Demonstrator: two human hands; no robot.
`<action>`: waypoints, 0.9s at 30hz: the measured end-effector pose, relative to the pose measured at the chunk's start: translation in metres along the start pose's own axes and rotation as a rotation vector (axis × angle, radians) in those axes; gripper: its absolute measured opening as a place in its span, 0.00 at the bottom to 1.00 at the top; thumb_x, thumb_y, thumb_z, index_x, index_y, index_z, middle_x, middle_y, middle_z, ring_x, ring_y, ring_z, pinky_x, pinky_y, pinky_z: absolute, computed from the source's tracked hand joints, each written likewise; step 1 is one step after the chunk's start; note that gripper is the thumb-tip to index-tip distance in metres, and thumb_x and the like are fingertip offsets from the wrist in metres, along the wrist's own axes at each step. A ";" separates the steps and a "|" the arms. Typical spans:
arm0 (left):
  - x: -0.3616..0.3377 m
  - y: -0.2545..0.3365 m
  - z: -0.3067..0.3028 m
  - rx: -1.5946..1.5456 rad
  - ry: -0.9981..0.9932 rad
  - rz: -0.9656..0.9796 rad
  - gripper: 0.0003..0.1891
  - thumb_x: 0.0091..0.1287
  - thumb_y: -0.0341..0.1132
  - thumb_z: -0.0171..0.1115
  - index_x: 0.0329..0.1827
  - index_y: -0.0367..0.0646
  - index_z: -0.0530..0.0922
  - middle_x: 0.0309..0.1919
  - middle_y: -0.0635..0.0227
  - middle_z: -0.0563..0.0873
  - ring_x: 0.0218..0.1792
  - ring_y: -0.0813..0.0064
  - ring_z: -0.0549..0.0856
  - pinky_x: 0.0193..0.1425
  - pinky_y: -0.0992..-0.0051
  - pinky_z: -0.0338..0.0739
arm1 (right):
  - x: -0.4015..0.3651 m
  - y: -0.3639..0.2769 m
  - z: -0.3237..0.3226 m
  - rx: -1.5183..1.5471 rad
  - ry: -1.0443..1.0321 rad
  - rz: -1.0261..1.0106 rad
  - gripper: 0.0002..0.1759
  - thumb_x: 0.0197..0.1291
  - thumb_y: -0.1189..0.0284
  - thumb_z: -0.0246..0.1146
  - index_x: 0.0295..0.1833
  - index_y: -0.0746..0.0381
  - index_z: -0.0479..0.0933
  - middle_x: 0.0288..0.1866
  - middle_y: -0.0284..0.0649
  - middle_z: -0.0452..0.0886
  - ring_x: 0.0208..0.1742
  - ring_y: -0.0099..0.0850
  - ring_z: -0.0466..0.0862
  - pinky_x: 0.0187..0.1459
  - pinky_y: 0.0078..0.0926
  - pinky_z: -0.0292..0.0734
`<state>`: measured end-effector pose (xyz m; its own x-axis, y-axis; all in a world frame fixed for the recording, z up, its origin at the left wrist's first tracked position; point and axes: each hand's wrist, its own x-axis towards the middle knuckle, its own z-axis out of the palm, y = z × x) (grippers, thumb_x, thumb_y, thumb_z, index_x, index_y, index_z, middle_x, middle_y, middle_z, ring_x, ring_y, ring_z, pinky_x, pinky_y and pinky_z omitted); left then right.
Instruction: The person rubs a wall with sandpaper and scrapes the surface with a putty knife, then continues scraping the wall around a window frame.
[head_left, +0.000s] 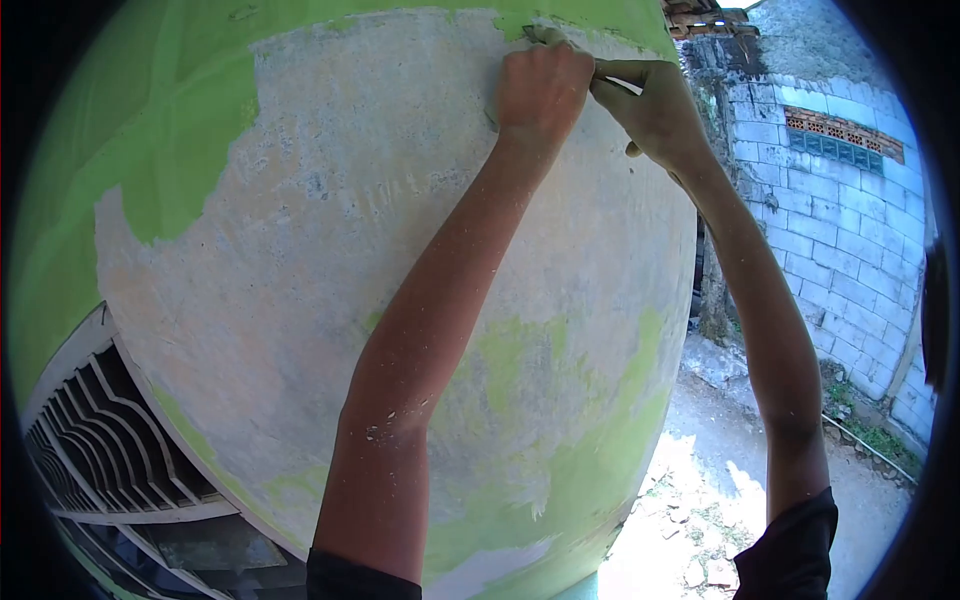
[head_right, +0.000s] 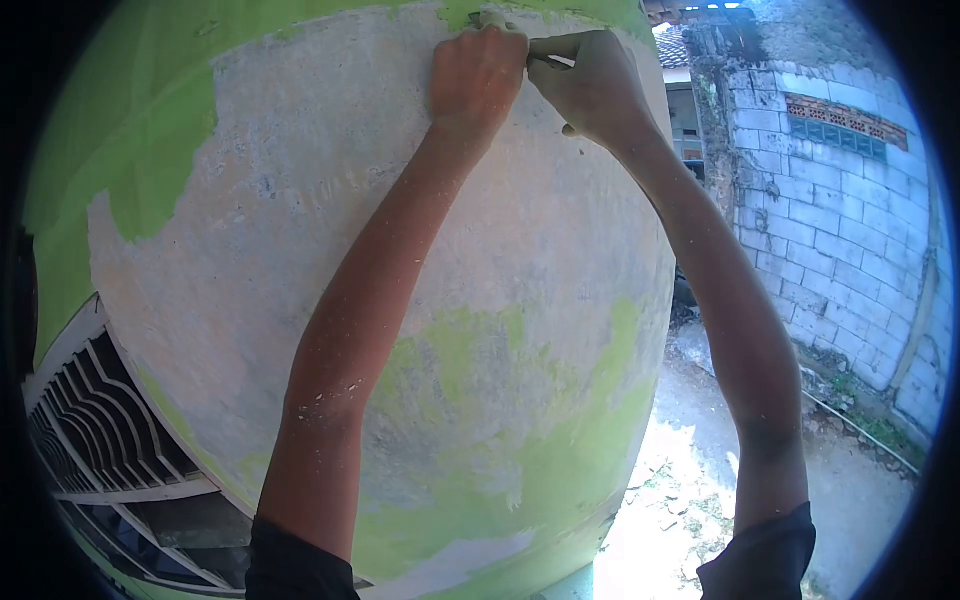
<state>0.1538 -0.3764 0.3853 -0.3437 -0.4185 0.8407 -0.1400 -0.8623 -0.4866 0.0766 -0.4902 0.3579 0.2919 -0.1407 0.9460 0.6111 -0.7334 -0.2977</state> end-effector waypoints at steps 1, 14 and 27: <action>0.006 -0.003 0.000 -0.045 -0.006 -0.035 0.04 0.58 0.33 0.67 0.26 0.52 0.86 0.29 0.69 0.88 0.30 0.75 0.89 0.29 0.75 0.81 | 0.003 0.003 -0.004 0.038 -0.018 -0.034 0.17 0.65 0.66 0.64 0.57 0.59 0.84 0.23 0.31 0.81 0.14 0.17 0.73 0.16 0.19 0.75; -0.001 0.011 -0.003 -0.089 -0.081 -0.042 0.04 0.59 0.31 0.64 0.27 0.47 0.84 0.25 0.63 0.87 0.30 0.67 0.89 0.30 0.70 0.82 | -0.004 0.006 -0.017 -0.056 -0.103 0.042 0.18 0.65 0.66 0.64 0.57 0.61 0.84 0.25 0.32 0.81 0.17 0.16 0.74 0.17 0.20 0.76; 0.003 0.013 -0.002 -0.016 -0.027 -0.010 0.03 0.58 0.31 0.66 0.28 0.49 0.86 0.27 0.66 0.88 0.31 0.70 0.90 0.30 0.72 0.82 | 0.000 0.008 -0.021 -0.078 -0.098 -0.005 0.17 0.64 0.64 0.64 0.56 0.58 0.85 0.26 0.34 0.83 0.17 0.17 0.76 0.17 0.20 0.77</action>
<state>0.1495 -0.3885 0.3806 -0.3168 -0.4175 0.8517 -0.1581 -0.8621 -0.4814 0.0655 -0.5098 0.3581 0.3618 -0.0737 0.9293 0.5551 -0.7838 -0.2783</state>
